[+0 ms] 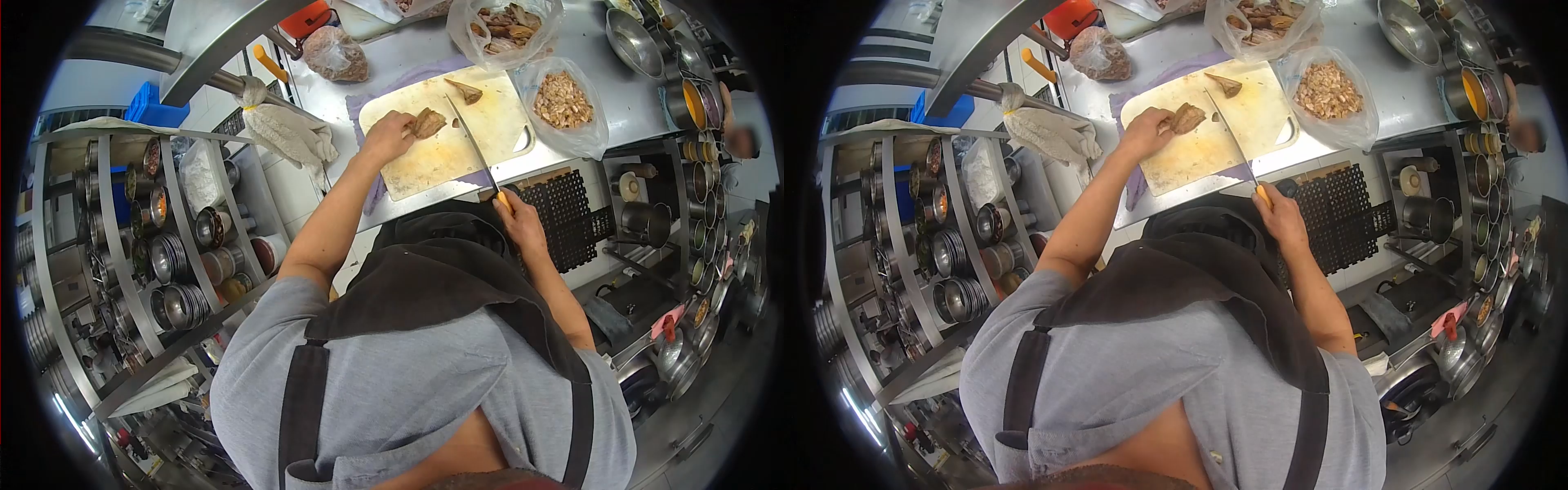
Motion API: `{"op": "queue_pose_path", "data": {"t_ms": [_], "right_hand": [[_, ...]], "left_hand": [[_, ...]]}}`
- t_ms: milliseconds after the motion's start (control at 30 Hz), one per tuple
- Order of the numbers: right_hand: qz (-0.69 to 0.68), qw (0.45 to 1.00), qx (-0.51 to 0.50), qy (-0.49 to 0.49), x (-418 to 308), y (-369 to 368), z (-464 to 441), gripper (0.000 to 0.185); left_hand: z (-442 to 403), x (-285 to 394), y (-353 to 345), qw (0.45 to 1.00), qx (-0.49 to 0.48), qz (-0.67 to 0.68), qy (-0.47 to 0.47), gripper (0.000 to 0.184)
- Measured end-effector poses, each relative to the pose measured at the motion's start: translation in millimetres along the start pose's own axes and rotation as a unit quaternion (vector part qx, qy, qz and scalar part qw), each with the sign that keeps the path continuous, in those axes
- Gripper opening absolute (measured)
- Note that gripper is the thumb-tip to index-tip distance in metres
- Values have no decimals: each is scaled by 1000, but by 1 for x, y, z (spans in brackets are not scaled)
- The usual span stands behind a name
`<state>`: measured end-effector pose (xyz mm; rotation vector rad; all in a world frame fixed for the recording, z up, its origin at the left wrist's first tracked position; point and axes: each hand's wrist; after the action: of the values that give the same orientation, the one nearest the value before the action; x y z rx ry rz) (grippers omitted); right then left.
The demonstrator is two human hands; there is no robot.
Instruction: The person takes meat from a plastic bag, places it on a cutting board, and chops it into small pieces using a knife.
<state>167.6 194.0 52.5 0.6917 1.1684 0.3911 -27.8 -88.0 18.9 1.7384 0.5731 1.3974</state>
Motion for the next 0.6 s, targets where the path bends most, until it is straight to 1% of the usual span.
{"op": "queue_pose_path", "data": {"t_ms": [33,100,233,300,333,400,500,600], "right_hand": [[0,1000,0,-1,0,0,0,39],[1,1000,0,-3,0,0,0,39],[7,1000,-2,-10,-2,1,1,39],[6,1000,-1,-11,-2,1,1,39],[5,1000,-2,-11,-1,1,1,39],[0,1000,-3,-12,0,1,0,38],[-4,1000,2,-2,1,0,1,38],[-3,1000,5,6,0,1,1,38]], "left_hand": [[0,2,-3,1000,0,0,0,32],[0,5,-12,999,23,30,-26,26],[1,14,-20,996,51,35,-63,20],[4,21,-17,986,54,67,-143,17],[6,23,-19,986,53,67,-144,17],[11,25,-23,977,52,104,-178,17],[17,31,-26,970,67,122,-198,18],[22,37,-27,967,56,125,-214,20]]}}
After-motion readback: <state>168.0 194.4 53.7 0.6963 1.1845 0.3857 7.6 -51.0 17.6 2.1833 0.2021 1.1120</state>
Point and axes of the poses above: each hand's wrist, its own z-axis away from the middle knuckle, its own y-axis out of the back of the hand, x = y × z, and after that the axes turned 12 degrees about x, right-handed
